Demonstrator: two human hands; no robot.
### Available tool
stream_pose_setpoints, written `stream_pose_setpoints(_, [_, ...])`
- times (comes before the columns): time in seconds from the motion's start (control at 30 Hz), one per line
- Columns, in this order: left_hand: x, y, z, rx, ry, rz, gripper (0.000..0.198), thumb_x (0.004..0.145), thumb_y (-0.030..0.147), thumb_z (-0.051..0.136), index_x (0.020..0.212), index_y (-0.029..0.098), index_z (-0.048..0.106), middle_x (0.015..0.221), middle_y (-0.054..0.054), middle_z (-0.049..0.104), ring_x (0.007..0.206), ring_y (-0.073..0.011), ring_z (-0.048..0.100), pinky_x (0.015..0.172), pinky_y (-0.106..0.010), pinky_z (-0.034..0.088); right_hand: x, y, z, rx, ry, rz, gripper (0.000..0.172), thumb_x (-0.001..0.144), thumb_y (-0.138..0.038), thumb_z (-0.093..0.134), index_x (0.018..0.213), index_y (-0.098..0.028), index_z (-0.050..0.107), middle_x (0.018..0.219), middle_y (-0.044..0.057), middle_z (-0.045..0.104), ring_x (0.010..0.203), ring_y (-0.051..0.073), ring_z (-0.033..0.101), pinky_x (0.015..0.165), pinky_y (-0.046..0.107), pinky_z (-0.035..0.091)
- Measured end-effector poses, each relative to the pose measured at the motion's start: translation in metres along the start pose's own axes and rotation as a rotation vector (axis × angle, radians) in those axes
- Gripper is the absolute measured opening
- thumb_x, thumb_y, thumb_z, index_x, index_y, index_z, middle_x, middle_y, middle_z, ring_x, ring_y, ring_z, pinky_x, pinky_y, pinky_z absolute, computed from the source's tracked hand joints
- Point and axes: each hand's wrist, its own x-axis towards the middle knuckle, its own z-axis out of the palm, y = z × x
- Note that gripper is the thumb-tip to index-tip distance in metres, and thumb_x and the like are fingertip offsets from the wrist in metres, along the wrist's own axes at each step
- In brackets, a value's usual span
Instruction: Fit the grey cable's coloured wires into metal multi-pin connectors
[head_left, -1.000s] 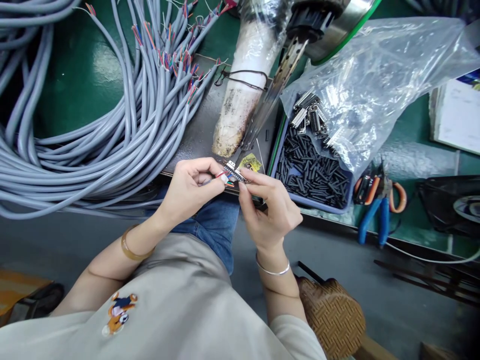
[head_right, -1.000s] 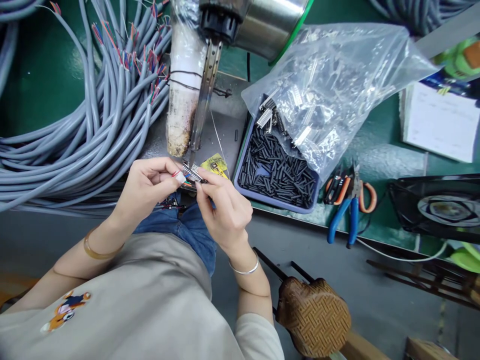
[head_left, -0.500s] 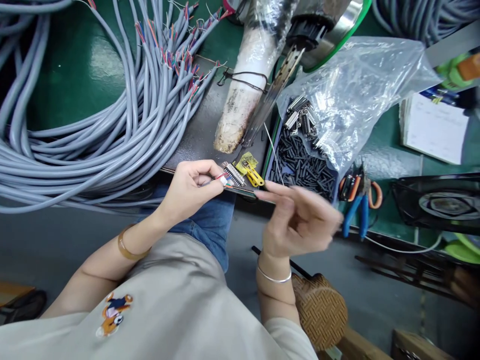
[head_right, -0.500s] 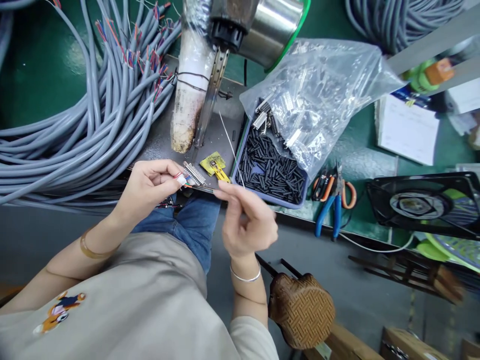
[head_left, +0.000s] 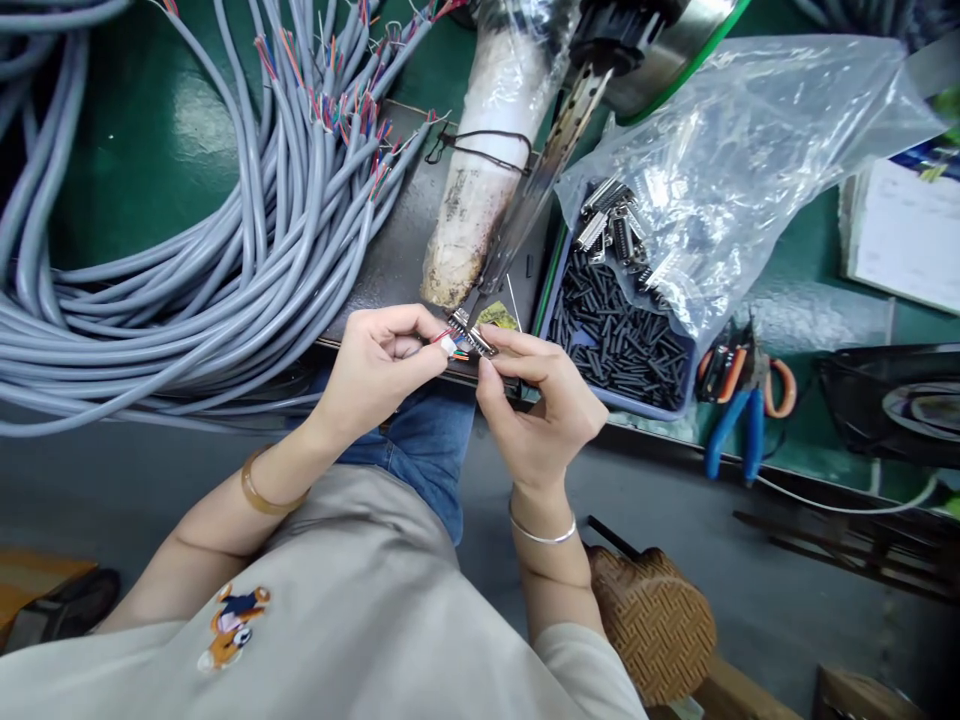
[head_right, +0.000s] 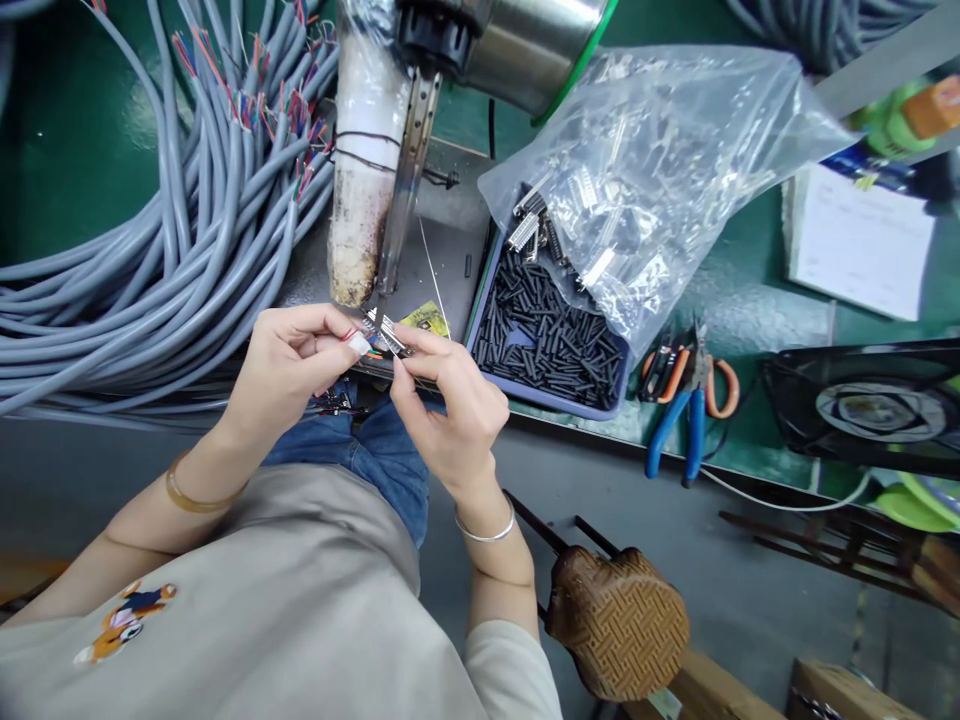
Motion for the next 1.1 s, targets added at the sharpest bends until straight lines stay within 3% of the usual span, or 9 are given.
stream_pose_setpoints(0.37, [0.0, 0.005, -0.002, 0.06, 0.023, -0.009, 0.015, 0.069, 0.021, 0.075, 0.061, 0.016, 0.064, 0.056, 0.002, 0.058, 0.039, -0.0023, 0.035, 0.036, -0.017, 0.024, 0.008, -0.003, -0.002, -0.063, 0.013, -0.041, 0.015, 0.088, -0.011, 0.072, 0.091, -0.025, 0.065, 0.105, 0.002, 0.081, 0.092, 0.019, 0.079, 0.079, 0.034, 0.066])
stream_pose_setpoints(0.7, [0.0, -0.001, -0.004, -0.001, -0.019, -0.056, 0.012, 0.068, 0.018, 0.076, 0.063, 0.015, 0.065, 0.063, 0.001, 0.064, 0.04, -0.0011, 0.036, 0.035, -0.017, 0.025, -0.001, 0.0, -0.002, -0.204, 0.024, -0.178, 0.017, 0.088, -0.012, 0.073, 0.093, -0.024, 0.062, 0.107, 0.004, 0.082, 0.085, 0.015, 0.08, 0.07, 0.024, 0.063])
stream_pose_setpoints(0.93, [-0.008, 0.001, -0.006, 0.013, -0.057, -0.101, 0.017, 0.07, 0.022, 0.081, 0.068, 0.016, 0.065, 0.046, 0.006, 0.052, 0.035, -0.0035, 0.04, 0.034, -0.016, 0.03, -0.004, -0.006, -0.003, 0.0, 0.101, 0.048, 0.018, 0.086, -0.006, 0.073, 0.091, -0.022, 0.066, 0.099, 0.001, 0.081, 0.089, 0.016, 0.079, 0.08, 0.028, 0.064])
stream_pose_setpoints(1.1, [-0.013, -0.001, -0.007, -0.002, -0.046, -0.08, 0.015, 0.071, 0.022, 0.078, 0.068, 0.014, 0.066, 0.048, 0.004, 0.055, 0.035, -0.0035, 0.043, 0.035, -0.015, 0.032, -0.008, -0.009, -0.002, 0.119, 0.076, 0.202, 0.016, 0.088, -0.008, 0.072, 0.091, -0.023, 0.067, 0.1, 0.0, 0.08, 0.091, 0.015, 0.078, 0.072, 0.025, 0.063])
